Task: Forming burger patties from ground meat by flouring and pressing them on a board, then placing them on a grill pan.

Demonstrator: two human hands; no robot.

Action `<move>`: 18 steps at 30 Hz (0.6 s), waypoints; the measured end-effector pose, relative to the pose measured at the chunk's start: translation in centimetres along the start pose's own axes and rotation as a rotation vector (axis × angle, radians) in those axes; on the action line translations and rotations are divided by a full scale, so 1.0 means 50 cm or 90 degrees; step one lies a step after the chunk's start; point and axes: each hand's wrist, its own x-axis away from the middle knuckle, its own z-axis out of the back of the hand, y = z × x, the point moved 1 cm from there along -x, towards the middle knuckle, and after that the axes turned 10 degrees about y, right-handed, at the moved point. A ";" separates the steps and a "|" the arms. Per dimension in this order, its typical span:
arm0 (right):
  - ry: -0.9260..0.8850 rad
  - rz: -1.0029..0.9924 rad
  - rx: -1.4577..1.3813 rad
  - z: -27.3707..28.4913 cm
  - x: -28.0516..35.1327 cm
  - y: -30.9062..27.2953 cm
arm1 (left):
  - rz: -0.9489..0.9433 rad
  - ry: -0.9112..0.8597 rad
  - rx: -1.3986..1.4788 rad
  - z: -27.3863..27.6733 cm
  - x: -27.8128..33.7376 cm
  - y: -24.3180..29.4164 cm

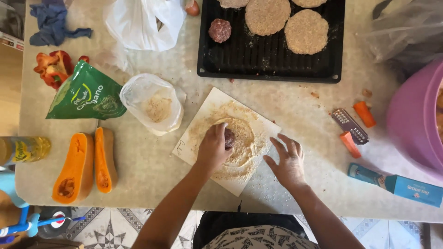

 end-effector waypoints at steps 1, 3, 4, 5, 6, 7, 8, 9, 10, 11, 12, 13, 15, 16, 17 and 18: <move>0.001 0.003 -0.001 0.000 -0.004 -0.008 | 0.001 0.002 -0.001 0.010 0.011 0.001; -0.204 0.005 0.121 -0.007 -0.011 -0.023 | 0.028 0.007 0.081 0.028 0.034 0.003; -0.204 0.007 0.120 0.002 -0.015 -0.030 | 0.030 0.009 0.080 0.044 0.044 -0.011; -0.263 0.010 0.149 0.010 -0.019 -0.037 | 0.085 0.104 0.131 0.063 0.056 -0.027; -0.321 0.013 0.178 0.017 -0.022 -0.043 | 0.141 0.198 0.182 0.082 0.068 -0.042; -0.321 0.017 0.177 0.015 -0.022 -0.043 | 0.142 0.201 0.180 0.070 0.090 -0.086; -0.313 0.032 0.192 0.014 -0.022 -0.042 | 0.185 0.197 0.079 0.059 0.113 -0.131; -0.305 0.047 0.207 0.014 -0.021 -0.041 | 0.227 0.191 -0.022 0.046 0.137 -0.174; -0.305 0.050 0.207 0.004 -0.019 -0.028 | 0.229 0.193 -0.023 0.039 0.147 -0.170; -0.284 0.058 0.219 -0.005 -0.022 -0.014 | 0.259 0.167 -0.101 0.032 0.152 -0.168; -0.263 0.067 0.231 -0.015 -0.025 -0.001 | 0.288 0.140 -0.179 0.024 0.158 -0.165; -0.262 0.067 0.233 -0.019 -0.032 0.017 | 0.288 0.141 -0.177 0.010 0.173 -0.154; -0.147 0.097 0.236 -0.023 -0.054 0.054 | 0.191 0.198 -0.358 -0.019 0.201 -0.128; -0.144 0.100 0.238 -0.023 -0.071 0.073 | 0.192 0.202 -0.356 -0.030 0.206 -0.107; -0.128 0.104 0.236 -0.027 -0.087 0.086 | 0.168 0.184 -0.342 -0.037 0.214 -0.089; -0.111 0.109 0.233 -0.030 -0.103 0.099 | 0.144 0.165 -0.328 -0.043 0.223 -0.072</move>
